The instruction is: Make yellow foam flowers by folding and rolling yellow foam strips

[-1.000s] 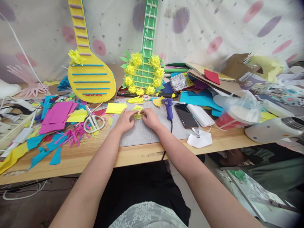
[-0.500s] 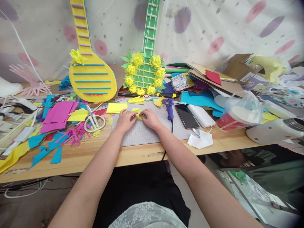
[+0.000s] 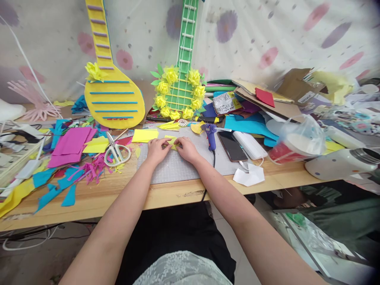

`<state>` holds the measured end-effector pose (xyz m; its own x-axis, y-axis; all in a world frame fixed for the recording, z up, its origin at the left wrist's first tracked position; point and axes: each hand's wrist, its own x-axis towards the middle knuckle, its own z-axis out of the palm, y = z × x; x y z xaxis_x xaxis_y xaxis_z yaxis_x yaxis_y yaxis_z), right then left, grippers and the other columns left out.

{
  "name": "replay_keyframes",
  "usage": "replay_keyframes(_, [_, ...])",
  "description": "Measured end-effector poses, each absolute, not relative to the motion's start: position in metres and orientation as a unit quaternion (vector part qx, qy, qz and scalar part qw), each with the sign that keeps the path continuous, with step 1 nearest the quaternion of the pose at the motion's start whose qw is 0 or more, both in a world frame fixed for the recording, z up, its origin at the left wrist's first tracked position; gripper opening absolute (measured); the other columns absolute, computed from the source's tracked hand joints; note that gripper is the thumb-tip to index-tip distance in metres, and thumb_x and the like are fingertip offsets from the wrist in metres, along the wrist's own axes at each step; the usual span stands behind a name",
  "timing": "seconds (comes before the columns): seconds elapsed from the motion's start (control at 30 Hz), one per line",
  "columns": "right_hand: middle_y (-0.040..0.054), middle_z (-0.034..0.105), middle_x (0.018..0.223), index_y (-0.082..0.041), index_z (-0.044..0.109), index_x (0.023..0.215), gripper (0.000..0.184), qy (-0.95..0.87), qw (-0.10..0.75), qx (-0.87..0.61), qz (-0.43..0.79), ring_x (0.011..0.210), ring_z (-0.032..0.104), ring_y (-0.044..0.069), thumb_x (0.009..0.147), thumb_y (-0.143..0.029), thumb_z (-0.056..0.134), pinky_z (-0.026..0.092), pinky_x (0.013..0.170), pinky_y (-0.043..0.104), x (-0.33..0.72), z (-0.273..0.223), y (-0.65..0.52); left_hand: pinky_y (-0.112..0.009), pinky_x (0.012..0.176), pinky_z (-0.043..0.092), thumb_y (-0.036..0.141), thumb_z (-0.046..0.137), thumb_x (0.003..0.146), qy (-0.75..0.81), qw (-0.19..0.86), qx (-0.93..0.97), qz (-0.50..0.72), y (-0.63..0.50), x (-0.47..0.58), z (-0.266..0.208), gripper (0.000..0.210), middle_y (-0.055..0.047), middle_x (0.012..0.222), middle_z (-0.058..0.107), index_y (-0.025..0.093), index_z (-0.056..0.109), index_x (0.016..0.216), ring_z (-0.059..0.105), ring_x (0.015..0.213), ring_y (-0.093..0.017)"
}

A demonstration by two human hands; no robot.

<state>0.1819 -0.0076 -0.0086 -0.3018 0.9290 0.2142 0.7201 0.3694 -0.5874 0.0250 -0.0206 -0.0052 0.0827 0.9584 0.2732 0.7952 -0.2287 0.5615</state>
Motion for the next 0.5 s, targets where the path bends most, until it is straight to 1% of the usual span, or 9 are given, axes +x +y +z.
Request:
replay_keyframes(0.33, [0.0048,0.061,0.096,-0.019,0.058,0.092,0.02,-0.779,0.285,-0.522,0.199,0.094,0.051,0.018,0.077,-0.009,0.049,0.039,0.089,0.034,0.1807,-0.0105,-0.0092,-0.045,0.096,0.034,0.032,0.057,0.08,0.598,0.152,0.726,0.305,-0.0202,0.0221,-0.0062,0.031,0.0,0.092,0.073,0.029,0.064,0.111,0.057,0.097,-0.023])
replay_keyframes(0.5, [0.0044,0.062,0.095,-0.019,0.059,0.091,0.022,-0.781,0.288,-0.519,0.195,0.092,0.051,0.017,0.078,-0.007,0.047,0.039,0.088,0.031,0.1806,-0.0113,-0.0102,-0.045,0.098,0.033,0.029,0.058,0.079,0.612,0.14,0.719,0.299,-0.022,0.0242,-0.0045,0.028,0.001,0.088,0.073,0.027,0.064,0.107,0.057,0.097,-0.022])
